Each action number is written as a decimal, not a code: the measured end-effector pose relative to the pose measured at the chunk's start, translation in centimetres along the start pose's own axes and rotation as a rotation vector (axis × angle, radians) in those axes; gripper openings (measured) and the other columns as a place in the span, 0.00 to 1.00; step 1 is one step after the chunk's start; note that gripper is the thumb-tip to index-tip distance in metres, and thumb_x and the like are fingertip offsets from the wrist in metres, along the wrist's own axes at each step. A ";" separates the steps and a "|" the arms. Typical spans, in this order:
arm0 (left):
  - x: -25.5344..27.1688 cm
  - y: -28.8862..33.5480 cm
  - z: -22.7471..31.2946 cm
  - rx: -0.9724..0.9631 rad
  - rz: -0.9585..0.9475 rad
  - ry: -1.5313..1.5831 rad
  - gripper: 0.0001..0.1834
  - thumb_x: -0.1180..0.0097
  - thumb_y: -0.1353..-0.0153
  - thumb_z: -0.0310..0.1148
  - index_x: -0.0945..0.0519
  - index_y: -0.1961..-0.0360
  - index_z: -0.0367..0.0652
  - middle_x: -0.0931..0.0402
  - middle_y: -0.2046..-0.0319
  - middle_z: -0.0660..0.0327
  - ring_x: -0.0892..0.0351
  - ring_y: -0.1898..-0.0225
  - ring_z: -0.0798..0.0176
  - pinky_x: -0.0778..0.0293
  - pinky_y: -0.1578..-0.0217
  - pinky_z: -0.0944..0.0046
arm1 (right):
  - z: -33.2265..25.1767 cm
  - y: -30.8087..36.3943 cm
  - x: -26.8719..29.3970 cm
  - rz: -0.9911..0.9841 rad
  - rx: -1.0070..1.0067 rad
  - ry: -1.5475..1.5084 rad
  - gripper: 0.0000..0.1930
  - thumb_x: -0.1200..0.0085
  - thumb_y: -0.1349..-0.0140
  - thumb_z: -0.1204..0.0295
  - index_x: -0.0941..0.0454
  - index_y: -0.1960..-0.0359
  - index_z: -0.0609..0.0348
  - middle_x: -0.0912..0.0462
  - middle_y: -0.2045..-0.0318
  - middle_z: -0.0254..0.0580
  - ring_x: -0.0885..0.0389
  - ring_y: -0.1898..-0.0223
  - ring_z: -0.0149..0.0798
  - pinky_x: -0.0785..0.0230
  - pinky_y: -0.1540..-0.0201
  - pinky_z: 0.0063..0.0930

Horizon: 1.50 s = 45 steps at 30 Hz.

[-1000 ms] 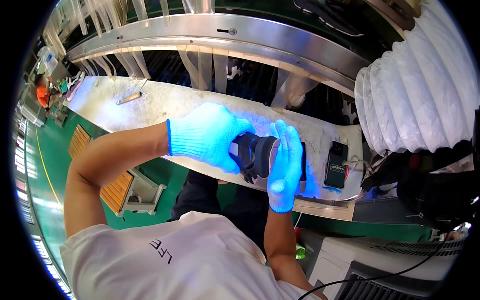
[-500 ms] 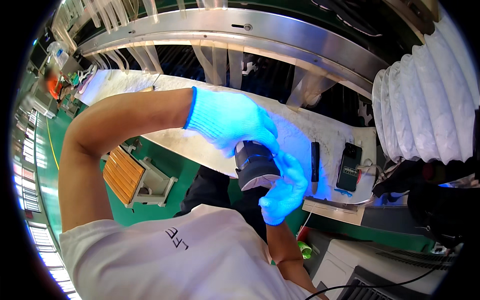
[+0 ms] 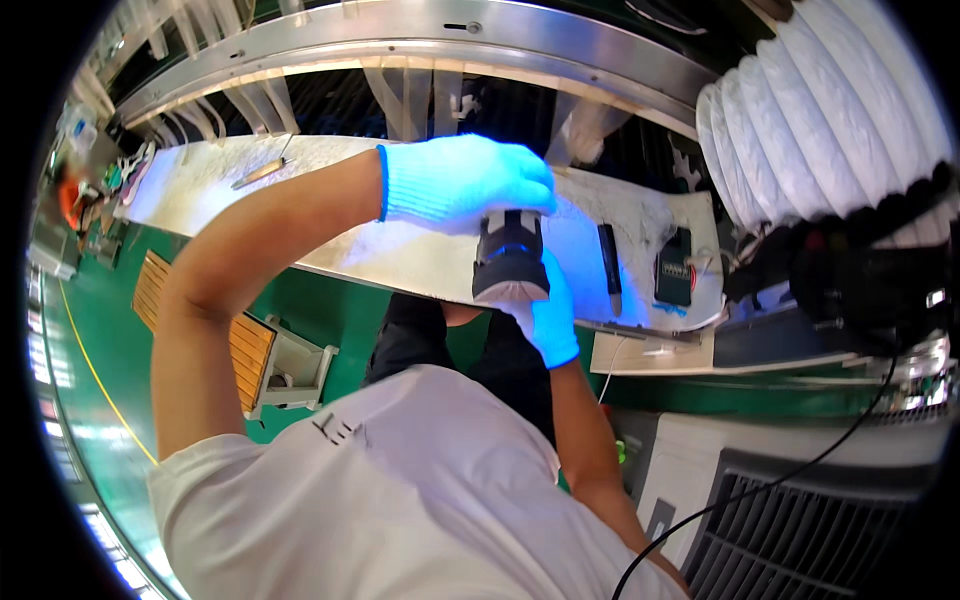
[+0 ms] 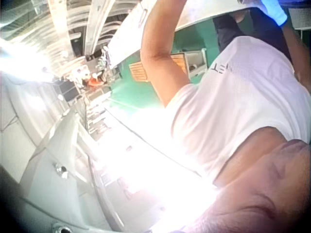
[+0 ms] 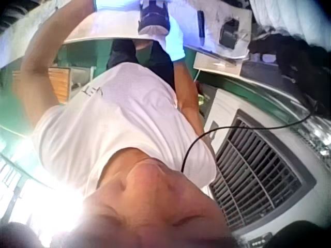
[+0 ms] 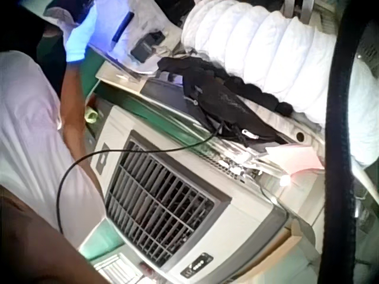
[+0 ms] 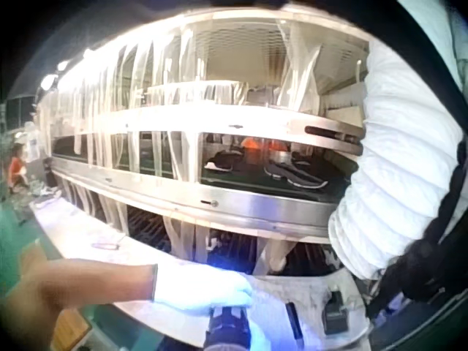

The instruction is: The person assembles a sneaker on a factory workbench, wearing blue gloves. They insert a black insole into the shoe, press it down, and use a black tool to adjust the fit. The person repeatedly handles the shoe, checking the interior and exterior, and places it on a conveyor belt before retrieving it again.

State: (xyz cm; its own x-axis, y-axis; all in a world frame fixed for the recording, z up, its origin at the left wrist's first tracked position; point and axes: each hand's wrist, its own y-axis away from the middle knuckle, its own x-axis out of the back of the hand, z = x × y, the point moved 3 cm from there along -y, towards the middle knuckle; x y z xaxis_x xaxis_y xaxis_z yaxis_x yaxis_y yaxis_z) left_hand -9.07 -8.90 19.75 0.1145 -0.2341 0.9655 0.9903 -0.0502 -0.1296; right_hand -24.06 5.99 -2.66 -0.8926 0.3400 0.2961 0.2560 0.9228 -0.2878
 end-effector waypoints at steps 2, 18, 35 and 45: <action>0.0 0.4 0.2 0.001 0.036 -0.016 0.36 0.29 0.50 0.15 0.17 0.36 0.46 0.19 0.35 0.51 0.20 0.32 0.39 0.14 0.37 0.45 | -1.2 -0.1 0.3 -0.007 0.027 0.095 0.53 0.13 0.53 0.72 0.30 0.24 0.68 0.16 0.37 0.54 0.16 0.35 0.48 0.20 0.32 0.45; -1.2 0.0 2.4 0.020 0.033 0.112 0.30 0.39 0.43 0.07 0.06 0.44 0.47 0.09 0.44 0.54 0.12 0.41 0.46 0.14 0.40 0.50 | 8.3 1.6 -0.5 -0.016 -0.112 -0.519 0.28 0.34 0.27 0.66 0.23 0.28 0.58 0.11 0.43 0.48 0.10 0.43 0.41 0.15 0.41 0.38; 0.4 2.8 1.8 0.370 -0.159 -0.052 0.38 0.16 0.60 0.44 0.11 0.43 0.49 0.11 0.53 0.56 0.10 0.52 0.44 0.14 0.51 0.48 | -1.8 -5.4 4.7 -0.476 -0.211 -0.064 0.44 0.31 0.37 0.78 0.36 0.18 0.59 0.25 0.27 0.46 0.26 0.27 0.43 0.32 0.23 0.43; 0.2 0.5 -0.5 0.537 -0.153 0.149 0.36 0.16 0.54 0.50 0.11 0.45 0.43 0.09 0.62 0.50 0.09 0.63 0.42 0.15 0.58 0.49 | -8.0 -5.0 4.6 0.041 0.079 -0.555 0.89 0.14 0.71 0.30 0.54 0.13 0.67 0.45 0.14 0.58 0.47 0.12 0.55 0.58 0.11 0.53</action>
State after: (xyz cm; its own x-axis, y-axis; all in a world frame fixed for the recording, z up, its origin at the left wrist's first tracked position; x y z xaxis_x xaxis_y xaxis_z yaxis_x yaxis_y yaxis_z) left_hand -8.63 -9.44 19.82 -0.0071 -0.3987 0.9170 0.9003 0.3966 0.1795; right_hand -26.52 4.35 7.41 -0.9493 0.2095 -0.2342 0.2853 0.8872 -0.3627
